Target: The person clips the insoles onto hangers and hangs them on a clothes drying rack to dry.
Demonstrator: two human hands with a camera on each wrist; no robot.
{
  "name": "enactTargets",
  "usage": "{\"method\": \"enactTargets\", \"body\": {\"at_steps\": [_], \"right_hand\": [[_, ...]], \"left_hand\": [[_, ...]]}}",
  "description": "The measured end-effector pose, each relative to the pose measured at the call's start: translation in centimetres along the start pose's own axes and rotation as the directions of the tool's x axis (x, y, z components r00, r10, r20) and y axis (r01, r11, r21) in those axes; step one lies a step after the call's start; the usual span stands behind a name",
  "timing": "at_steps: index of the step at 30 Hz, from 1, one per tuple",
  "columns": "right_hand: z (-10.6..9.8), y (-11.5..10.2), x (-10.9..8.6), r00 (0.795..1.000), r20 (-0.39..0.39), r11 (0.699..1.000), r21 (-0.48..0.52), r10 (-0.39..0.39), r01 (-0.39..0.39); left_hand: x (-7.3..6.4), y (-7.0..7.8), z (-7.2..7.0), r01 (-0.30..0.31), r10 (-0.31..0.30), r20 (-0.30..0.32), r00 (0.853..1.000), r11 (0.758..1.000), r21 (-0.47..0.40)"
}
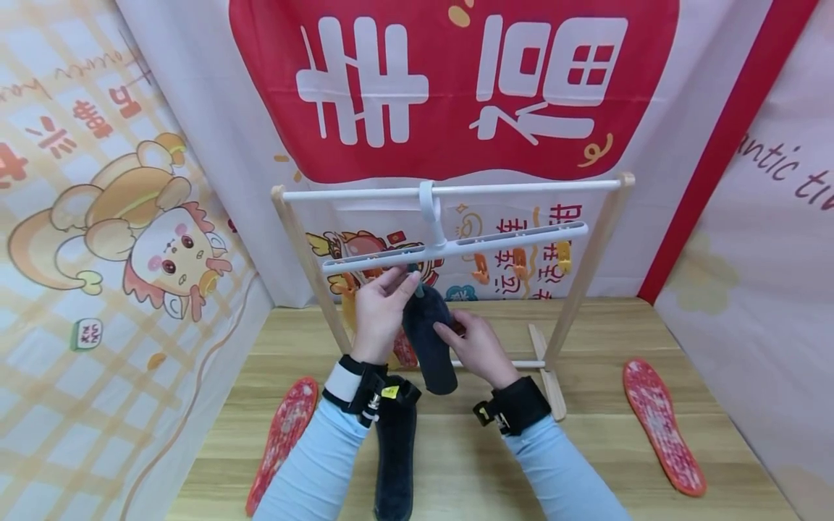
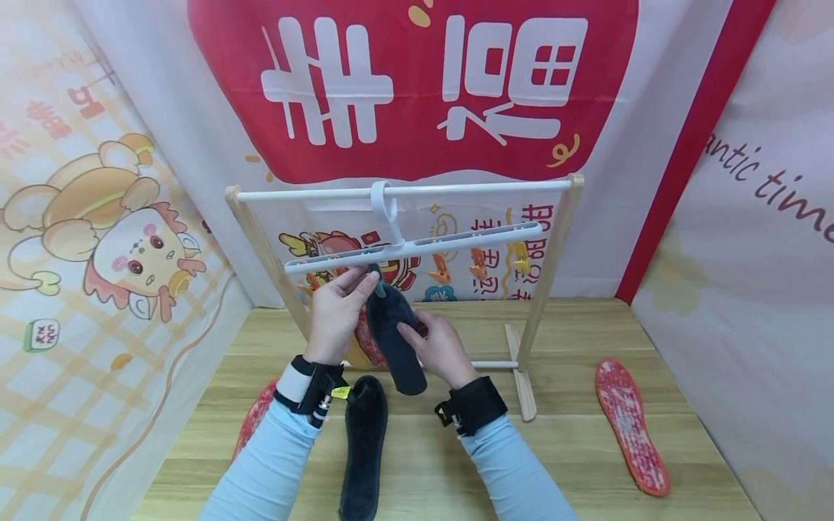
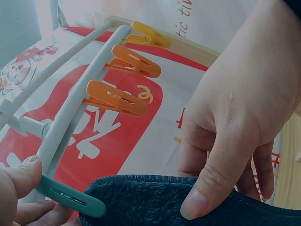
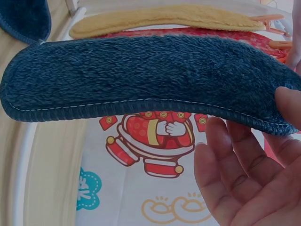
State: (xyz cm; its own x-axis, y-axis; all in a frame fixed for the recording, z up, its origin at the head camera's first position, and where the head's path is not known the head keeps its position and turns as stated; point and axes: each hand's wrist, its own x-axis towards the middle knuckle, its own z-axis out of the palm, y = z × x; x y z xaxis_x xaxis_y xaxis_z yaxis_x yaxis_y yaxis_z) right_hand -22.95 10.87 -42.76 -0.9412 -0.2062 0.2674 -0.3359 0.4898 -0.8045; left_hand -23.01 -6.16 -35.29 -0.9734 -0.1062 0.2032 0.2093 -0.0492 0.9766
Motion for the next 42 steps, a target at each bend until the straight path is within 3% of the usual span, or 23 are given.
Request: {"method": "enactTargets", "body": {"at_steps": [13, 24, 29, 39, 42], "right_hand": [[-0.7, 1.1, -0.7, 0.996, 0.01, 0.996, -0.024, 0.089, -0.088], [-1.6, 3.1, -2.0, 0.989, 0.008, 0.988, -0.044, 0.148, -0.147], [-2.6, 3.7, -2.8, 0.985, 0.002, 0.983, -0.059, 0.173, -0.173], [-4.4, 4.1, -5.3, 0.993, -0.053, 0.994, -0.028, 0.108, -0.11], [-4.9, 4.6, -6.6, 0.989, -0.079, 0.992, 0.011, 0.124, -0.124]], "left_hand": [[-0.9, -0.5, -0.3, -0.027, 0.029, 0.032, 0.999, 0.998, -0.056], [-1.5, -1.0, -0.6, -0.05, 0.053, 0.017, 0.998, 0.991, -0.125], [-1.8, -1.1, -1.1, -0.057, 0.057, 0.004, 0.998, 0.992, -0.113], [-3.8, -2.7, -2.6, 0.025, -0.027, -0.015, 1.0, 0.99, -0.138], [-4.5, -3.7, -3.3, 0.028, -0.031, -0.034, 0.999, 0.996, -0.083]]}}
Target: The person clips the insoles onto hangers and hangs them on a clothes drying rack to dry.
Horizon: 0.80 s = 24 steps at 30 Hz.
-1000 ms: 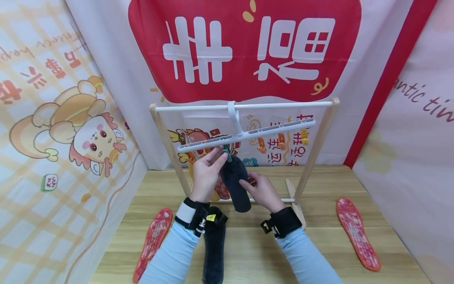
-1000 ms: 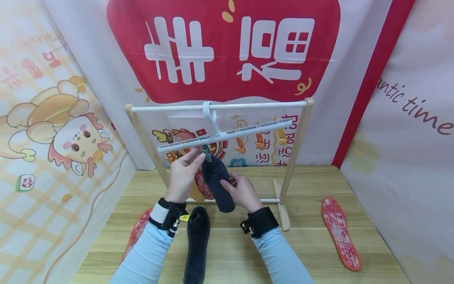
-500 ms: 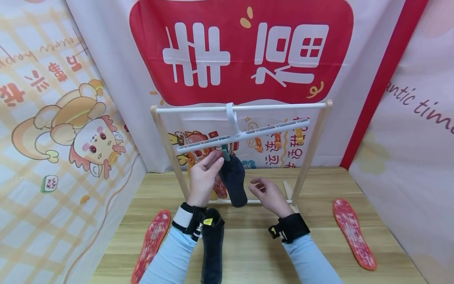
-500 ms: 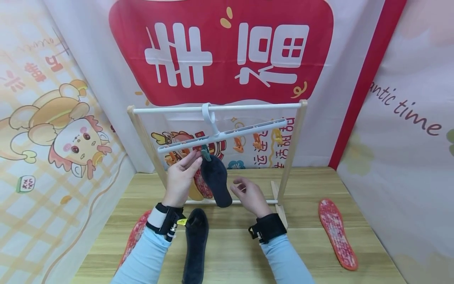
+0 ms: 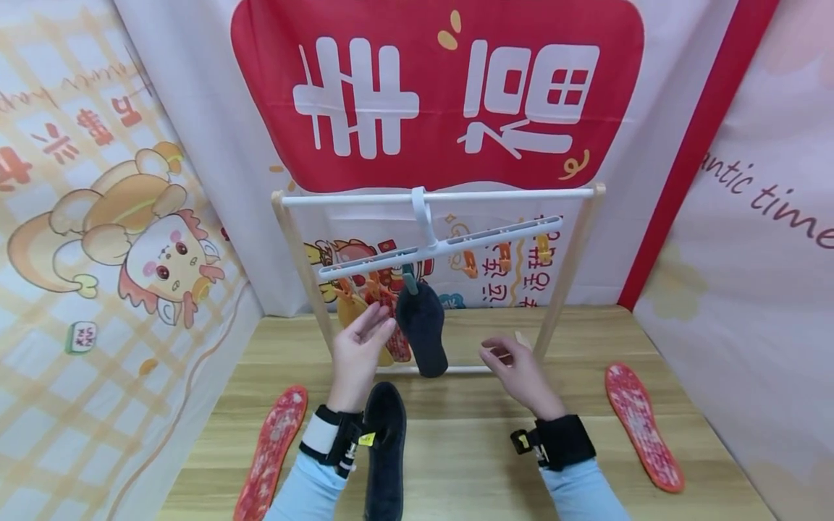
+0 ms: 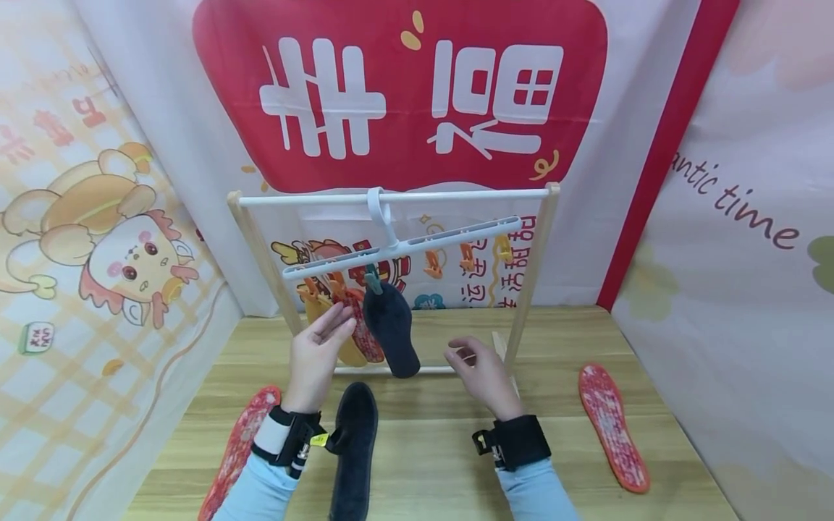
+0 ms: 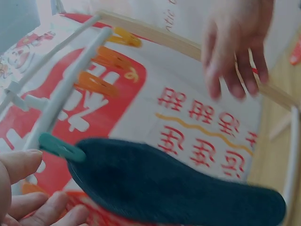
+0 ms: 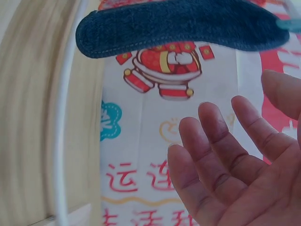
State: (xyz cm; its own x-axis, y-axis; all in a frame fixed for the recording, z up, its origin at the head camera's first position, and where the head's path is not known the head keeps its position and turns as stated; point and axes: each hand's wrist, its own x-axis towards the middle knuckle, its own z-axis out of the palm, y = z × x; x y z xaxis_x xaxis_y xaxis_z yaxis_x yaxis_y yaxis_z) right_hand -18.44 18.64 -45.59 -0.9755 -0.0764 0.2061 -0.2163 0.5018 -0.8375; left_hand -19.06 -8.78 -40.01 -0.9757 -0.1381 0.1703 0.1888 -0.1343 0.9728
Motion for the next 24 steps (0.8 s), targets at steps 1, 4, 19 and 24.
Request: {"method": "enactTargets", "body": {"at_steps": [1, 4, 19, 24], "right_hand": [[-0.1, 0.4, -0.4, 1.0, -0.006, 1.0, 0.01, 0.016, -0.016], [-0.5, 1.8, -1.9, 0.996, -0.021, 0.996, 0.029, 0.083, -0.082], [-2.8, 7.6, -7.2, 0.962, -0.088, 0.96, -0.085, 0.259, -0.267], [-3.8, 9.0, -8.5, 0.946, -0.082, 0.941, -0.109, 0.314, -0.322]], "left_hand": [[-0.2, -0.5, -0.3, 0.002, -0.002, -0.004, 1.0, 1.0, 0.026], [-0.8, -2.0, -1.4, 0.016, -0.013, -0.021, 1.0, 0.993, 0.12], [-4.1, -11.0, -6.4, 0.105, -0.097, -0.041, 0.994, 0.946, 0.307], [-5.4, -12.7, -7.3, 0.197, -0.182, -0.077, 0.98, 0.927, 0.318]]}}
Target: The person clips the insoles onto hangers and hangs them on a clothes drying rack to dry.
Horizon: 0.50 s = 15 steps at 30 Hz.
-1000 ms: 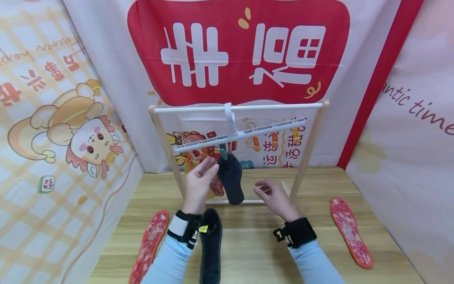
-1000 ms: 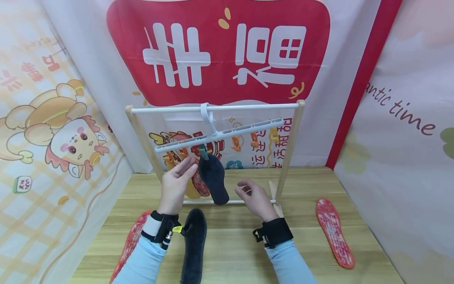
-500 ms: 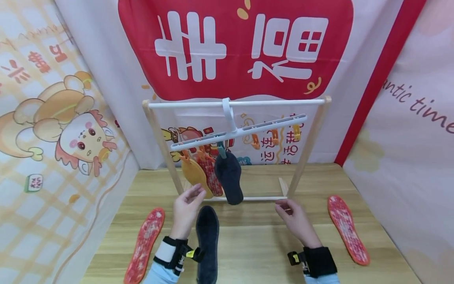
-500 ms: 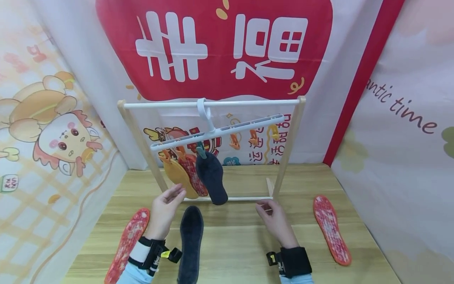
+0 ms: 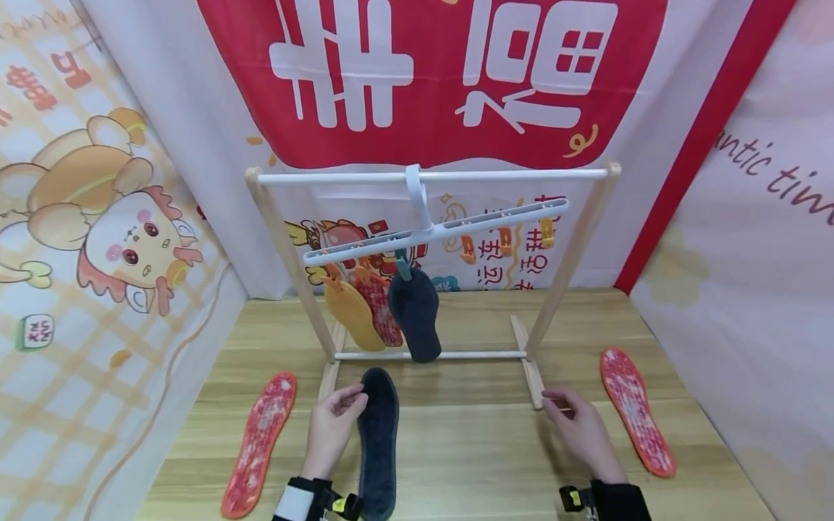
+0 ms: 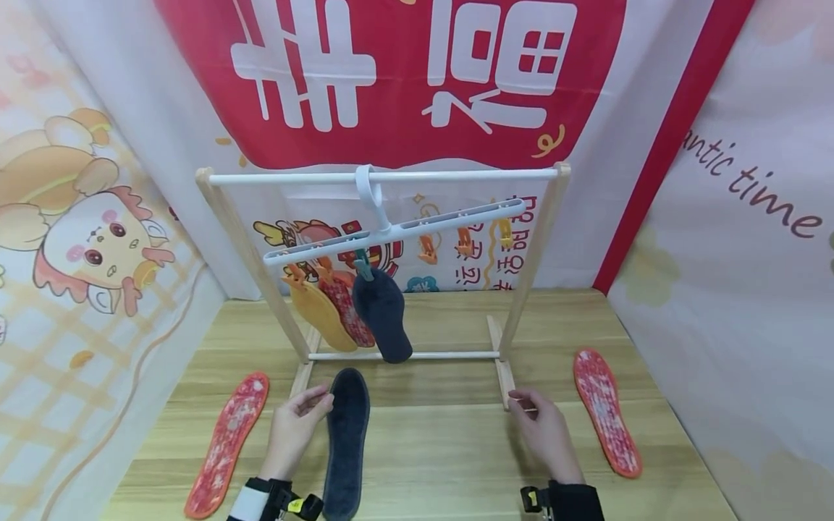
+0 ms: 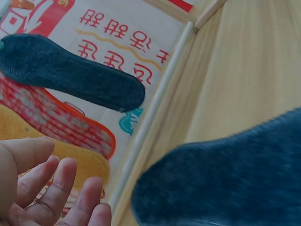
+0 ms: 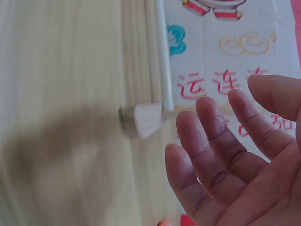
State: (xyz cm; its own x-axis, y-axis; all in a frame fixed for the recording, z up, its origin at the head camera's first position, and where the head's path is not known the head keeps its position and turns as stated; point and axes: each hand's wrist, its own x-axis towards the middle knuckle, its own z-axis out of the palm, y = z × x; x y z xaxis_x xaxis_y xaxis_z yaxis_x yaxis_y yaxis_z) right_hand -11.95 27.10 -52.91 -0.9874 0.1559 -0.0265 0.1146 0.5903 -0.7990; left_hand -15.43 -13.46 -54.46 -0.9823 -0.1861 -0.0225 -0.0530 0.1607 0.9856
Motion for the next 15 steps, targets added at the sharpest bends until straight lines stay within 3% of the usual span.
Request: {"method": "enactTargets", "body": {"at_steps": [4, 9, 15], "right_hand": [[-1.4, 1.4, -0.3, 0.997, 0.007, 0.996, -0.045, 0.075, -0.075], [-3.1, 3.2, -0.6, 0.988, 0.001, 0.985, -0.069, 0.157, -0.157], [-4.8, 5.2, -0.3, 0.985, -0.024, 0.982, -0.074, 0.17, -0.172]], "left_hand": [[-0.6, -0.8, -0.1, 0.047, -0.047, 0.0, 0.999, 0.999, -0.004], [-1.8, -1.2, 0.1, 0.036, -0.037, 0.028, 0.999, 0.999, 0.007], [-3.1, -1.6, 0.5, 0.038, -0.041, 0.068, 0.997, 0.999, 0.035]]}}
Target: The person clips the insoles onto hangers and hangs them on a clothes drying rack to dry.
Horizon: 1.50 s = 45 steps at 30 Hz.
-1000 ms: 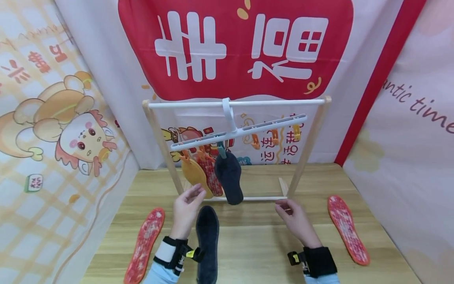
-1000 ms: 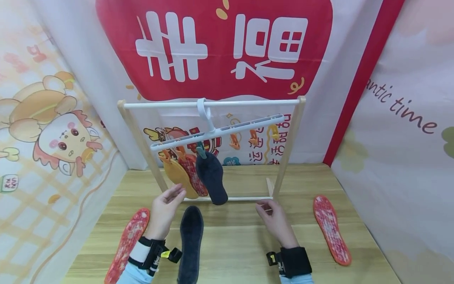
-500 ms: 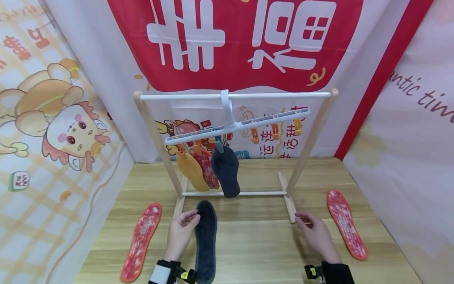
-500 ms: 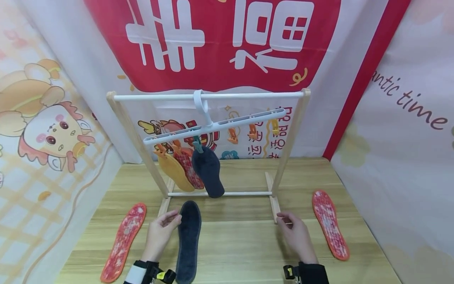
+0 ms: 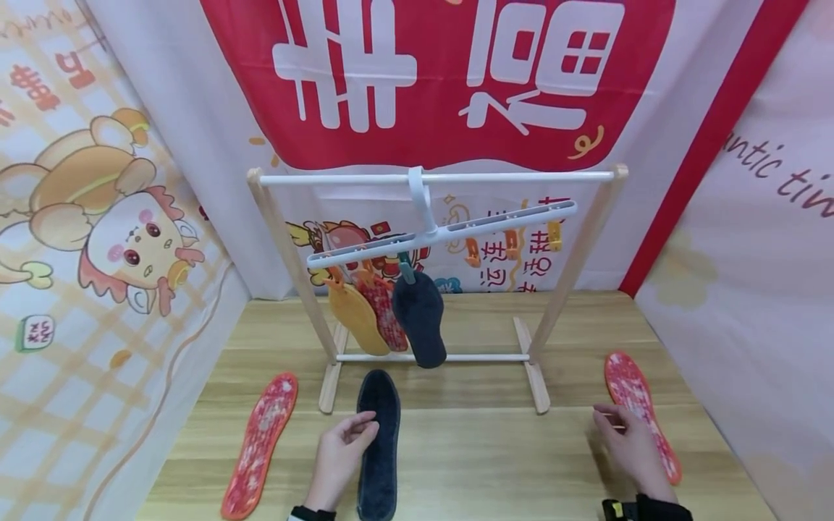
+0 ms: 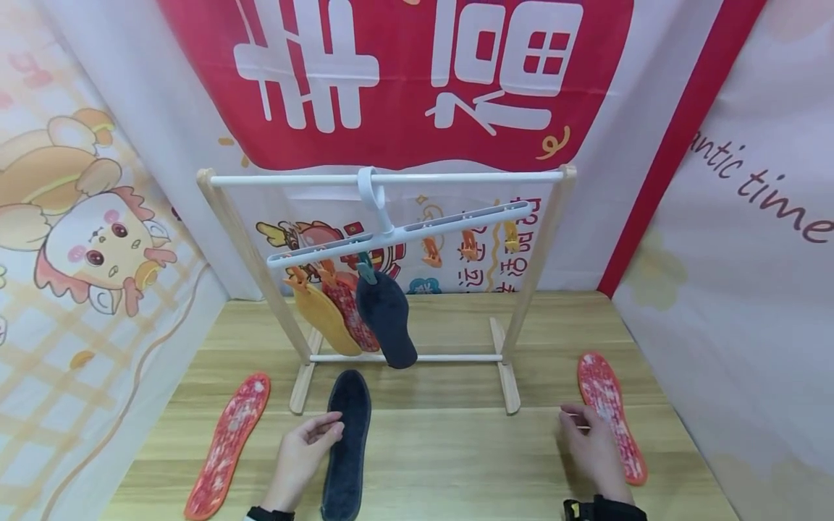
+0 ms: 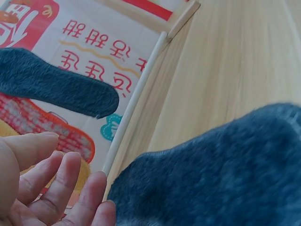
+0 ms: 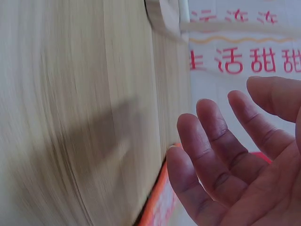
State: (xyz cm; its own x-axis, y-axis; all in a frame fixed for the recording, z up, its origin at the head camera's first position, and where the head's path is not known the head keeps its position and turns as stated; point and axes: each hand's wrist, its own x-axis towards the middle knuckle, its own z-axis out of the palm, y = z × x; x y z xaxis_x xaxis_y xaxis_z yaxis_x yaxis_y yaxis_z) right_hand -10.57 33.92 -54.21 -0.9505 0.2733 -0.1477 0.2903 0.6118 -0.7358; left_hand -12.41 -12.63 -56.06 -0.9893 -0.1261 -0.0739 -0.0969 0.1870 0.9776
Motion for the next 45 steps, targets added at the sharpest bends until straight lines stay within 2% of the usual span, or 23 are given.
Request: {"method": "enactTargets", "body": {"at_steps": [5, 10, 13, 18, 23, 28, 34, 38, 45], "right_hand": [[-1.6, 1.6, 1.4, 0.998, -0.047, 0.996, -0.078, -0.044, 0.04], [-3.7, 2.4, 3.3, 0.999, -0.029, 0.991, -0.126, -0.04, 0.036], [-5.2, 2.3, 4.6, 0.999, 0.02, 0.989, -0.144, -0.029, 0.032], [-7.0, 2.4, 7.0, 0.997, 0.078, 0.98, -0.197, 0.028, -0.012], [-7.9, 2.7, 9.2, 0.987, 0.126, 0.952, -0.3, 0.101, -0.059], [-8.0, 3.1, 10.7, 0.982, 0.135, 0.92, -0.386, 0.129, -0.068], [-7.1, 5.1, 12.2, 0.983, 0.142, 0.884, -0.465, 0.119, -0.04], [-6.6, 5.5, 12.4, 0.984, 0.128, 0.885, -0.462, 0.121, -0.049], [-6.2, 5.4, 12.7, 0.988, 0.101, 0.903, -0.425, 0.117, -0.064]], "left_hand": [[-1.1, 0.1, 0.4, -0.018, 0.018, 0.04, 0.999, 1.0, -0.014], [-1.7, 0.4, 0.8, -0.048, 0.048, 0.078, 0.996, 0.999, -0.012], [-2.1, 0.8, 1.1, -0.051, 0.052, 0.103, 0.993, 0.999, -0.012], [-2.8, 1.2, 1.7, -0.093, 0.097, 0.156, 0.983, 0.995, -0.03], [-3.6, 1.7, 2.3, -0.097, 0.106, 0.201, 0.974, 0.994, -0.053], [-4.1, 1.6, 2.8, -0.094, 0.102, 0.254, 0.962, 0.995, -0.042], [-4.4, 1.4, 3.1, -0.087, 0.092, 0.293, 0.952, 0.996, -0.03], [-4.4, 1.5, 3.0, -0.096, 0.096, 0.296, 0.95, 0.995, -0.016], [-4.4, 1.2, 2.8, -0.108, 0.096, 0.275, 0.957, 0.994, 0.028]]}}
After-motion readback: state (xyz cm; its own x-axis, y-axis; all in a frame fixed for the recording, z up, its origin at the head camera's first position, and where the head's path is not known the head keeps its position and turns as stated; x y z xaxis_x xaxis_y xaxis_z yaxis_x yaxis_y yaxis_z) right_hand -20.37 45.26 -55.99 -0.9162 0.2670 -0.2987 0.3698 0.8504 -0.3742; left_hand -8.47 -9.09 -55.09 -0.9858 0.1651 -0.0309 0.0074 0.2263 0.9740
